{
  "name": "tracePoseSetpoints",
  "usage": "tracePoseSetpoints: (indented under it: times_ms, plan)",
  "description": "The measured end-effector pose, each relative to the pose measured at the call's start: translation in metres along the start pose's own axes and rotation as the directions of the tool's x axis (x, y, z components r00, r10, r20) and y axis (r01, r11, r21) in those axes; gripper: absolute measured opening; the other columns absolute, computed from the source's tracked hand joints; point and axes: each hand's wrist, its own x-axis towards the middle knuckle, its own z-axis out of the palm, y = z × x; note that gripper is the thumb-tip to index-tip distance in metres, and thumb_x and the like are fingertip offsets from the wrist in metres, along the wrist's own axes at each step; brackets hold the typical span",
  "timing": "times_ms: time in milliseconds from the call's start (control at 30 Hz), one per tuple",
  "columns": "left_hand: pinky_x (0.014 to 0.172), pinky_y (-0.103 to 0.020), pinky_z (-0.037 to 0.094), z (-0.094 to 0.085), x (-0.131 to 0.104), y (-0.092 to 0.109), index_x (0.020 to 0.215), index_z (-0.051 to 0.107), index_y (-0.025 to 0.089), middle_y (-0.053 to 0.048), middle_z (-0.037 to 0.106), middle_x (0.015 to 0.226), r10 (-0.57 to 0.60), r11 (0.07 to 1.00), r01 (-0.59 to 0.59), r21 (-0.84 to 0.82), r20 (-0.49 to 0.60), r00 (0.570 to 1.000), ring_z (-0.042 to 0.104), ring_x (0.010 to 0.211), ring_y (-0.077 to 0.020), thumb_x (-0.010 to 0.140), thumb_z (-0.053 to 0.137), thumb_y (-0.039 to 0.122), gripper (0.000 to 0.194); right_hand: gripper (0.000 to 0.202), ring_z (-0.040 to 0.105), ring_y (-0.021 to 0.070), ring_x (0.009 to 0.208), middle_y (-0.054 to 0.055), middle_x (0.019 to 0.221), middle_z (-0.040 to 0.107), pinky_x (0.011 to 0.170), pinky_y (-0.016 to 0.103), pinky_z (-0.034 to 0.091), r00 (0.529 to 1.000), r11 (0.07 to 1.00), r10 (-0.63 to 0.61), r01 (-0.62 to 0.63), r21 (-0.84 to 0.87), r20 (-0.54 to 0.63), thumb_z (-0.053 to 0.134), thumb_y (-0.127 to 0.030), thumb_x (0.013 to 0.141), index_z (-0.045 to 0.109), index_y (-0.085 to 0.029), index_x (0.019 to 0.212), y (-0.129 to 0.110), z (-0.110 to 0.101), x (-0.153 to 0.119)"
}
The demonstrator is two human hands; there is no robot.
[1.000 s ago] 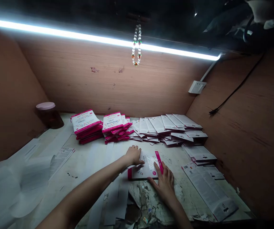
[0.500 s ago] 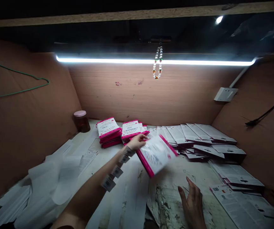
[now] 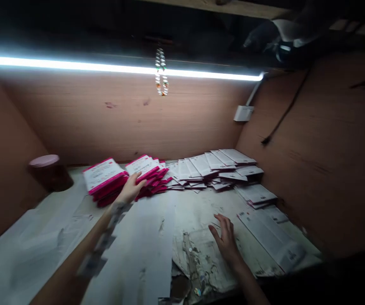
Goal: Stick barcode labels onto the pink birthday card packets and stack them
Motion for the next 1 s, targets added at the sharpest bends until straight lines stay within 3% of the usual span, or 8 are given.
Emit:
tracePoseSetpoints:
  times_ms: [67,200,267,367,500,767,900,1000]
  plan:
    - [0.116,-0.047,0.023,0.010,-0.037,-0.012,0.130,0.056,0.017,-0.012,0.042,0.149,0.180,0.945,-0.242,0.223,0.264,0.948,0.031,0.141,-0.0321,0.082,0.057,0.052,0.060,0.048,0.043,0.0313,0.120,0.014,0.130,0.046,0.098,0.046,0.040,0.994,0.993,0.006,-0.019,-0.120,-0.107,0.045,-0.057,0.090,0.058,-0.020,0.118,0.025,-0.033,0.006]
    - [0.113,-0.049,0.028,0.029,-0.109,-0.053,0.138,0.048,0.039,0.001,0.032,0.152,0.105,0.800,-0.530,0.281,0.804,0.585,0.023,0.143,-0.0290,0.087,0.054,0.047,0.052,0.053,0.044,0.0358,0.116,0.019,0.123,0.049,0.097,0.052,0.038,0.930,0.894,0.102,-0.242,-0.377,-0.354,0.049,-0.060,0.085,0.065,-0.013,0.105,0.095,-0.118,0.006]
    - [0.112,-0.057,0.023,0.043,-0.133,-0.066,0.140,0.044,0.041,-0.002,0.027,0.152,0.023,0.742,-0.602,0.296,0.885,0.464,0.017,0.143,-0.0351,0.079,0.064,0.044,0.064,0.052,0.045,0.0340,0.118,0.019,0.123,0.050,0.100,0.049,0.038,0.958,0.866,0.144,-0.243,-0.437,-0.248,0.054,-0.057,0.082,0.065,-0.013,0.107,0.120,-0.147,-0.002]
    - [0.112,-0.062,0.017,0.070,-0.150,-0.067,0.144,0.036,0.038,-0.006,0.021,0.153,-0.035,0.694,-0.647,0.315,0.913,0.407,0.013,0.142,-0.0373,0.077,0.067,0.042,0.073,0.056,0.042,0.0312,0.126,0.017,0.135,0.046,0.103,0.044,0.035,0.975,0.838,0.220,-0.189,-0.512,0.001,0.062,-0.051,0.078,0.059,-0.016,0.121,0.132,-0.158,-0.016]
    - [0.112,-0.057,0.025,0.107,-0.161,-0.058,0.148,0.030,0.031,-0.011,0.014,0.154,-0.005,0.711,-0.639,0.294,0.910,0.414,0.013,0.142,-0.0384,0.077,0.068,0.041,0.080,0.086,0.027,0.0386,0.138,0.019,0.152,0.026,0.106,0.052,0.029,0.905,0.750,0.408,-0.259,-0.609,0.119,0.067,-0.059,0.072,0.041,-0.019,0.143,0.116,-0.143,-0.024]
    - [0.107,-0.058,0.035,0.136,-0.156,-0.070,0.134,0.056,0.028,-0.013,0.033,0.152,0.075,0.617,-0.544,0.568,0.646,0.759,0.032,0.137,-0.0448,0.078,0.067,0.048,0.059,0.064,0.029,0.0415,0.138,0.014,0.154,0.030,0.104,0.057,0.030,0.860,0.716,0.431,-0.141,-0.684,0.274,0.051,-0.044,0.087,0.037,-0.025,0.146,0.078,-0.140,-0.026]
    - [0.108,-0.053,0.037,0.114,-0.145,-0.061,0.130,0.058,0.034,-0.004,0.035,0.153,0.201,0.715,-0.549,0.433,0.625,0.755,0.030,0.140,-0.0374,0.085,0.057,0.050,0.048,0.067,0.040,0.0422,0.131,0.021,0.148,0.038,0.101,0.053,0.036,0.873,0.668,0.379,-0.027,-0.744,0.308,0.054,-0.026,0.082,0.038,-0.013,0.146,0.071,-0.134,-0.030]
    - [0.110,-0.052,0.035,0.090,-0.146,-0.049,0.131,0.057,0.034,-0.001,0.035,0.153,0.225,0.761,-0.568,0.315,0.692,0.686,0.028,0.142,-0.0346,0.088,0.051,0.052,0.047,0.070,0.041,0.0420,0.130,0.024,0.147,0.038,0.098,0.049,0.043,0.887,0.640,0.348,0.011,-0.768,0.303,0.054,-0.014,0.077,0.037,-0.009,0.146,0.077,-0.126,-0.028]
